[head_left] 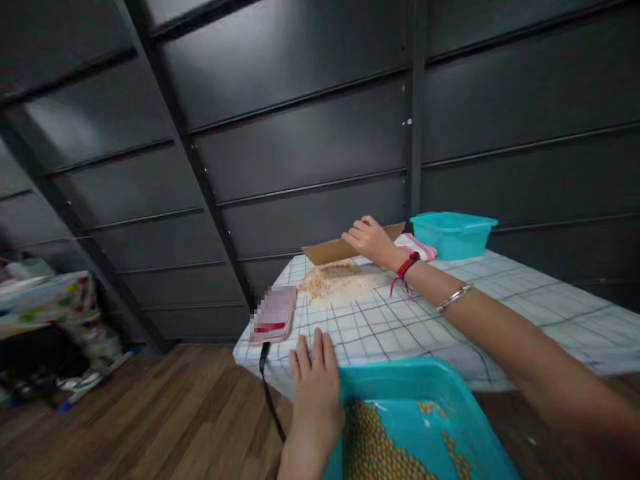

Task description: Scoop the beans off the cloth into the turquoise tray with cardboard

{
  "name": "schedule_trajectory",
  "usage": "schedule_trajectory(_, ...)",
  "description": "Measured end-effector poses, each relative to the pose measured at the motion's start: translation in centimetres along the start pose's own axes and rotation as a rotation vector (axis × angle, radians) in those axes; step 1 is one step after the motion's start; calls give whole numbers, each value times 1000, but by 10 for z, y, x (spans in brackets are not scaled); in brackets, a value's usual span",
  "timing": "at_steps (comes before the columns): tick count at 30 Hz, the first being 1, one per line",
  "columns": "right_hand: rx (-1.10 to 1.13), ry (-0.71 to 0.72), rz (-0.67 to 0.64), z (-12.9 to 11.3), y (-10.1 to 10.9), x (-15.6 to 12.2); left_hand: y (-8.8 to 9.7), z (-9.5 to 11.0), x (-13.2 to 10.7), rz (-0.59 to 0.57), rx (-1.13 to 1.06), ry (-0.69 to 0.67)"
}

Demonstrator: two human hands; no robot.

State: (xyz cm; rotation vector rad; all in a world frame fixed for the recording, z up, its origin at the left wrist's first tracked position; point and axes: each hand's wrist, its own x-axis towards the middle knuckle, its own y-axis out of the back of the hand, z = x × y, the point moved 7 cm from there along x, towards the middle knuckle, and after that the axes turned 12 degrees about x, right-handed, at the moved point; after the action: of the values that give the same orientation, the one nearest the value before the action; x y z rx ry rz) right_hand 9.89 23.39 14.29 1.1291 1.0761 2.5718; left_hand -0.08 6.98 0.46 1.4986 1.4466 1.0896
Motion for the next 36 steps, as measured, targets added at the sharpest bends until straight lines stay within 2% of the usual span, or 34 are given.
schedule_trajectory(9, 67, 3, -21, -11, -17, 13, -4, -3, 3, 38, -31, 2)
schedule_trajectory(15, 139, 32, -51, -10, -17, 12, -1, -3, 1, 79, -26, -2)
schedule_trajectory(21, 205, 37, -27, 1, -8, 4, -1, -4, 2, 100, -36, 6)
schedule_trajectory(29, 295, 15, 106, 13, 20, 3, -2, -4, 0, 96, -39, -1)
schedule_trajectory(32, 316, 17, 145, 6, 20, 7, -2, -4, 0, 89, -40, -9)
schedule_trajectory(36, 347, 68, 145, -15, 10, 11, -3, -4, 0, 95, -38, -7)
